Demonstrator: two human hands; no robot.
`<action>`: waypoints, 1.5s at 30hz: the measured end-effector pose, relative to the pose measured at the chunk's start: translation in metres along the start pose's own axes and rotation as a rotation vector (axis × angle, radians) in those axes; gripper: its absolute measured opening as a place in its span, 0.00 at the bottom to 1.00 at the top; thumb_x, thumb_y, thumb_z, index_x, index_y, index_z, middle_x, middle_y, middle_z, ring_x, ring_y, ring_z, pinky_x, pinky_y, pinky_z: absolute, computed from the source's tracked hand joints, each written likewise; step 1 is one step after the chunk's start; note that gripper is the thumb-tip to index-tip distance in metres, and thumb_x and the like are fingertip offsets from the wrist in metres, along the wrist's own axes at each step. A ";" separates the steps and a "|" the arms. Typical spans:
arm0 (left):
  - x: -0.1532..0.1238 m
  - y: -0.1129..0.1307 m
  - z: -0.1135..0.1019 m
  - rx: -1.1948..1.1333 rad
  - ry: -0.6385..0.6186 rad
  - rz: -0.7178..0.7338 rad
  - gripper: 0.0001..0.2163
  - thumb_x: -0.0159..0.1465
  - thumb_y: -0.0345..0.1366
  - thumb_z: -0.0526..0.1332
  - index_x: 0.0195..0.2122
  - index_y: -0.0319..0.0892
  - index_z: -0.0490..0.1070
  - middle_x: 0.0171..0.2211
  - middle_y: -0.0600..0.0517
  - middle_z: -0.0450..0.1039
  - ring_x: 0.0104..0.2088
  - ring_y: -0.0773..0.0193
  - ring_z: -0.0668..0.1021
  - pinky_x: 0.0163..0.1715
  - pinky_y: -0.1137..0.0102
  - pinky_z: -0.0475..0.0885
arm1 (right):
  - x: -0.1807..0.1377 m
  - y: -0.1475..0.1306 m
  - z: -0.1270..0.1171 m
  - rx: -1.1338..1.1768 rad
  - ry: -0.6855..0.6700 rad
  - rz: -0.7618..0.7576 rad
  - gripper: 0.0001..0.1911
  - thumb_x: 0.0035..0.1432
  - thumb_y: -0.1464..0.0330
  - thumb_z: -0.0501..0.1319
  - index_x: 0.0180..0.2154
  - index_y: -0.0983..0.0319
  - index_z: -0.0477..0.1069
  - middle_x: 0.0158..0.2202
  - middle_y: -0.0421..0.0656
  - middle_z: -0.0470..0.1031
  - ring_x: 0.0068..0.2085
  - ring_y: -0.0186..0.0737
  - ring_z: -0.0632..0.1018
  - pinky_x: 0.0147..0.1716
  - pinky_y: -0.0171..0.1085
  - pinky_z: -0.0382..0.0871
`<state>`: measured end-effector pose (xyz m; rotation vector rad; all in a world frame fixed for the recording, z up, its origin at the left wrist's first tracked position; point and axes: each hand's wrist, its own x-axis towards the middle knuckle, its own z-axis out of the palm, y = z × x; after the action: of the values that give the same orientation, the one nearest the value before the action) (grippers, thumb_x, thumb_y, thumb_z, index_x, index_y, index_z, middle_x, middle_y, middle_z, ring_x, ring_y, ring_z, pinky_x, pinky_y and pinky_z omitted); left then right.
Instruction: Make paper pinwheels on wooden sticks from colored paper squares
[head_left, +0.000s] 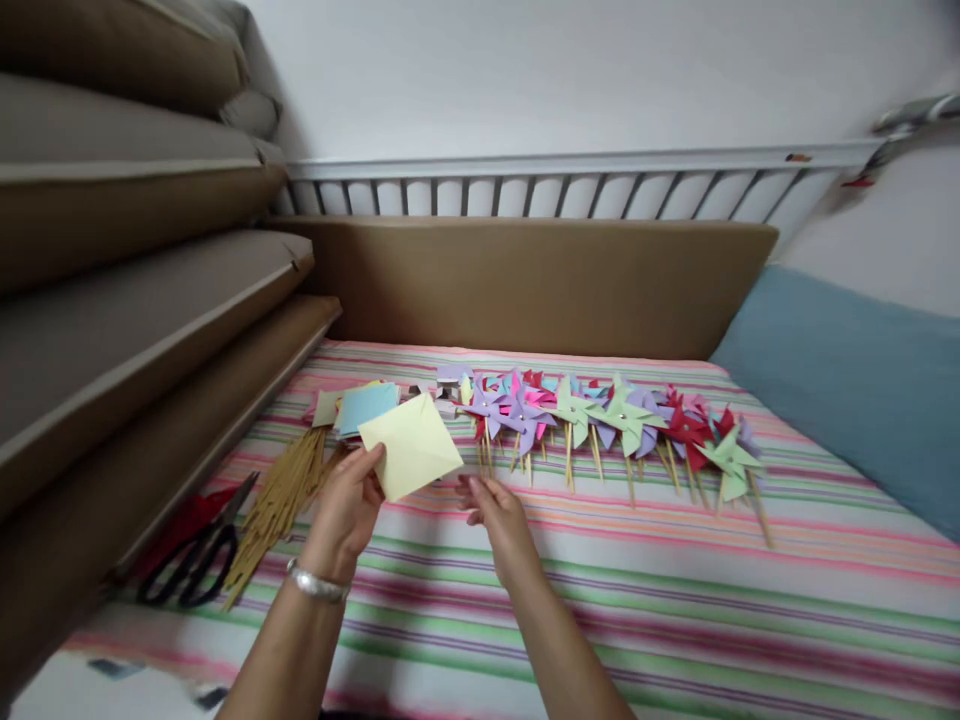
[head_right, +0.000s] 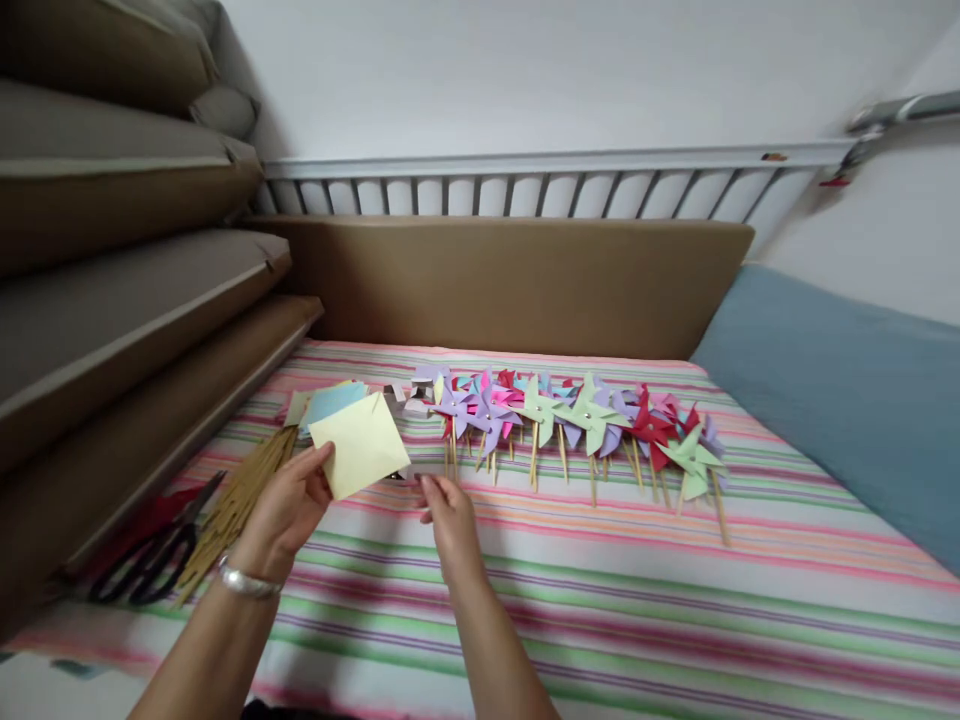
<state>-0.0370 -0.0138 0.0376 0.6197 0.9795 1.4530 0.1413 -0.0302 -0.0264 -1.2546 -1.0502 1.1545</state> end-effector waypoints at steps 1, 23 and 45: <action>-0.003 -0.005 -0.003 -0.014 -0.020 -0.051 0.09 0.51 0.33 0.64 0.35 0.39 0.74 0.33 0.49 0.79 0.34 0.62 0.79 0.35 0.70 0.72 | 0.001 -0.007 0.002 0.113 -0.041 0.066 0.22 0.53 0.52 0.56 0.37 0.63 0.74 0.34 0.49 0.78 0.32 0.42 0.77 0.26 0.35 0.68; 0.019 -0.015 -0.004 -0.124 -0.152 -0.297 0.15 0.58 0.39 0.60 0.44 0.39 0.73 0.40 0.47 0.78 0.41 0.58 0.78 0.38 0.69 0.73 | 0.020 -0.028 0.026 0.192 -0.030 0.155 0.12 0.43 0.61 0.66 0.25 0.63 0.71 0.23 0.39 0.72 0.24 0.33 0.69 0.22 0.31 0.61; 0.022 -0.033 -0.011 0.056 -0.038 -0.234 0.19 0.46 0.36 0.70 0.39 0.38 0.74 0.45 0.44 0.76 0.40 0.56 0.78 0.33 0.70 0.72 | 0.023 -0.028 0.018 0.112 -0.076 0.151 0.19 0.50 0.53 0.61 0.30 0.64 0.71 0.18 0.39 0.71 0.21 0.32 0.72 0.21 0.30 0.62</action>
<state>-0.0317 0.0026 0.0009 0.5517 1.0290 1.2072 0.1285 -0.0043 0.0016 -1.2250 -0.9453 1.3670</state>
